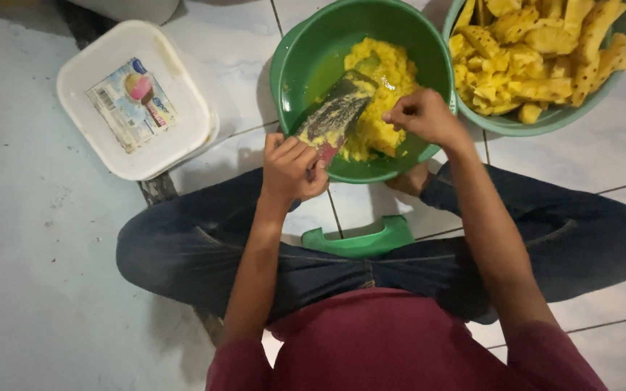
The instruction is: Grating pineapple chunks into a bowl using a hand grater while sitting on the floor.
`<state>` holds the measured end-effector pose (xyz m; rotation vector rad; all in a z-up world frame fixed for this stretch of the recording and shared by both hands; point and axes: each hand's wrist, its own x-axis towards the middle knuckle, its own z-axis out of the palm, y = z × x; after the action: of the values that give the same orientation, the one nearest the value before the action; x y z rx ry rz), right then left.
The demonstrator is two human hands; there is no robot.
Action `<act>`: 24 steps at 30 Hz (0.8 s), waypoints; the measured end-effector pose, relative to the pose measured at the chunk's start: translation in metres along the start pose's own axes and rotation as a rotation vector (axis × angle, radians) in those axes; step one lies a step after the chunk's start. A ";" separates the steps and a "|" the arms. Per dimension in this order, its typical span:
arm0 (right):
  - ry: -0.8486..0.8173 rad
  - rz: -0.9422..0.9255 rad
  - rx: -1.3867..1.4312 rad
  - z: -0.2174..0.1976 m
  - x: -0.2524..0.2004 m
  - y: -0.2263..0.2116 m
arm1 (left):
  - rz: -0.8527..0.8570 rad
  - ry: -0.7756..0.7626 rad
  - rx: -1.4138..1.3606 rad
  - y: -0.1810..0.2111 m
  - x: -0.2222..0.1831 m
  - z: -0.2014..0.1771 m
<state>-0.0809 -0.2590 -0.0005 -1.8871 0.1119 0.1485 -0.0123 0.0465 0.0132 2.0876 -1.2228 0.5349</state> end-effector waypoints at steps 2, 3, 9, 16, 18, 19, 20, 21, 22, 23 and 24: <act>-0.113 0.266 -0.456 0.033 0.006 0.057 | 0.017 0.006 0.002 0.005 0.001 0.004; -0.223 0.527 -0.913 0.050 0.011 0.085 | 0.033 0.014 0.009 0.006 0.002 0.006; -0.152 0.340 -1.257 0.112 0.009 0.235 | 0.069 0.051 -0.034 0.012 0.005 0.015; -0.210 0.312 -1.236 0.116 0.016 0.202 | 0.067 0.063 -0.031 0.009 0.002 0.015; -0.247 0.400 -1.079 0.104 0.013 0.158 | 0.068 0.074 -0.020 0.008 0.005 0.015; -0.250 0.401 -1.080 0.098 0.014 0.162 | 0.065 0.074 -0.021 0.008 0.005 0.017; -0.240 0.473 -0.996 0.092 0.016 0.167 | 0.077 0.074 -0.018 0.008 0.004 0.019; -0.227 0.547 -0.908 0.087 0.015 0.171 | 0.093 0.070 -0.017 0.008 0.003 0.020; -0.227 0.552 -0.905 0.078 0.011 0.166 | 0.093 0.067 -0.022 0.012 0.002 0.017; -0.283 0.524 -0.712 0.065 0.012 0.160 | 0.104 0.057 -0.021 0.013 0.004 0.015; -0.336 0.491 -0.520 0.052 0.014 0.154 | 0.115 0.047 -0.019 0.013 0.007 0.014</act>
<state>-0.0927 -0.2580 -0.1639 -2.2847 0.3304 0.8983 -0.0204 0.0280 0.0124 1.9868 -1.3214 0.6179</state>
